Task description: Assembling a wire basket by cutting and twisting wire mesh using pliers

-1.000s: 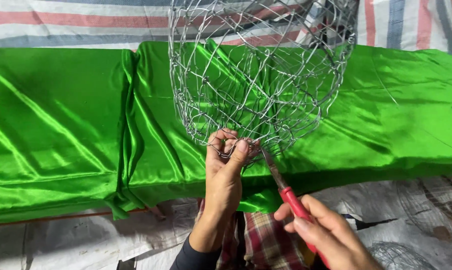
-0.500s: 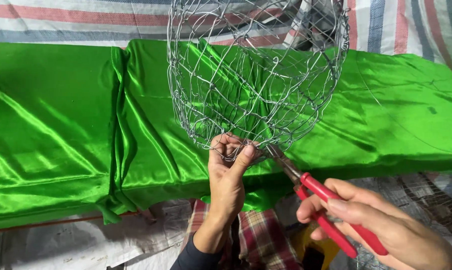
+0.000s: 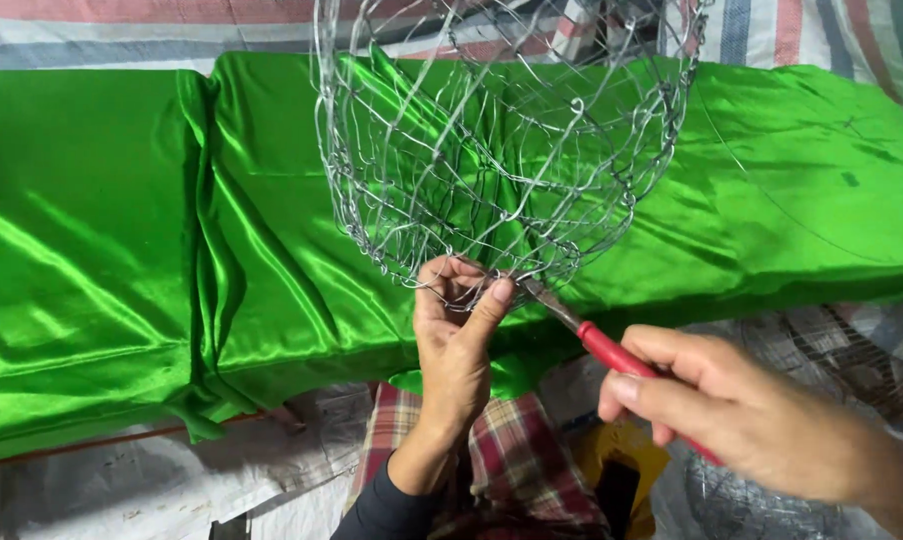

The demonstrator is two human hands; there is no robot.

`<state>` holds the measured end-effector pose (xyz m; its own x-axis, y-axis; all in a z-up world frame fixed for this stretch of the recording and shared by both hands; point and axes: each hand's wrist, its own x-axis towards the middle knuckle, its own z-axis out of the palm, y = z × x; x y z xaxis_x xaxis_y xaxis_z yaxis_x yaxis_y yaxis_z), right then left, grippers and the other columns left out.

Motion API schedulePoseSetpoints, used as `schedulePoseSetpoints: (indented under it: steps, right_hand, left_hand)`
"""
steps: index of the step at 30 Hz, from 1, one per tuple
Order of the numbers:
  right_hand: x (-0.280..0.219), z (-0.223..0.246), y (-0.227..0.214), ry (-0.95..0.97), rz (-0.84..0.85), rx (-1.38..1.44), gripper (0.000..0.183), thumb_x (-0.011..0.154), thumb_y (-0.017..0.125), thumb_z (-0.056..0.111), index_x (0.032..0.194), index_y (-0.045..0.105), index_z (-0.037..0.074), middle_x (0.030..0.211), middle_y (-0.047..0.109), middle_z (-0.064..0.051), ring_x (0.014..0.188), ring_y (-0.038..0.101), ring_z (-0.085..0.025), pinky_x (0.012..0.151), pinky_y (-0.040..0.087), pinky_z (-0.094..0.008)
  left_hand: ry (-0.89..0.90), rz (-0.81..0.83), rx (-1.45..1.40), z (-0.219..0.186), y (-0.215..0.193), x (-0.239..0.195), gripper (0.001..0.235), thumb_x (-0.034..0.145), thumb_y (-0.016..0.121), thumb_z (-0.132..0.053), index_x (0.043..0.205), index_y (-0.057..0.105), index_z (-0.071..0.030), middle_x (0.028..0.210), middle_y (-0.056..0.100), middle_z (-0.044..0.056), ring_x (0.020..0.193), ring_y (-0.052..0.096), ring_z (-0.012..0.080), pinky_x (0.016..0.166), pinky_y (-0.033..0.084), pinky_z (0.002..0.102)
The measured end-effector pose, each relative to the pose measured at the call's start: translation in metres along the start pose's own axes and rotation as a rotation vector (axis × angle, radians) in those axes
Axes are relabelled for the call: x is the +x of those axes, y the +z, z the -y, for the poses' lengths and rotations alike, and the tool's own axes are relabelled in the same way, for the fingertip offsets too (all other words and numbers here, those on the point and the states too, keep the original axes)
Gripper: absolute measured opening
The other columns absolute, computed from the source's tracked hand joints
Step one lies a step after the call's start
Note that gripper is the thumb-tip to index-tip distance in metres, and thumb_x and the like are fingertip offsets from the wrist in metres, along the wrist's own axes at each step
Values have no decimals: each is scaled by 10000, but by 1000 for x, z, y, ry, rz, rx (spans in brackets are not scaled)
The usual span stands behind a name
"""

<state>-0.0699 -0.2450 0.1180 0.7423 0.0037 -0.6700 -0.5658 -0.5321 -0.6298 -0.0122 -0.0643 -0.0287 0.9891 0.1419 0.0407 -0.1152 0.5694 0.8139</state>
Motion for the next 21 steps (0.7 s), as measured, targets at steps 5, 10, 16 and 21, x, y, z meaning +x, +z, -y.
schedulePoseSetpoints:
  steps: [5,10,16,21]
  right_hand:
    - [0,-18,3,-282,-197,-578,321,966,702,402,749,598,190,586,542,30,551,505,-131,570,423,-332]
    - [3,-23,17,-614,-311,-766,186,947,635,349,956,607,165,863,719,-12,784,647,-242,733,500,-386]
    - [6,-28,14,-788,-450,-983,171,946,635,309,920,586,147,880,658,-54,801,563,-289,760,480,-437]
    - [-11,-21,-13,-407,-326,-666,240,919,656,428,1063,781,282,732,688,39,787,655,-122,734,505,-287]
  left_hand:
    - [-14,-94,-101,-8,7,-1,295,879,773,-53,1087,566,-84,874,579,26,834,612,114,845,554,273]
    - [-10,-132,-112,-9,16,-1,287,875,782,-87,1075,576,-89,922,579,24,831,608,111,843,569,293]
    - [9,-103,-103,4,17,-4,289,883,778,-67,1085,575,-95,896,574,22,830,586,101,827,557,276]
    - [41,-81,-172,6,16,-2,298,903,758,-48,1123,568,-116,1054,588,19,914,583,97,892,540,292]
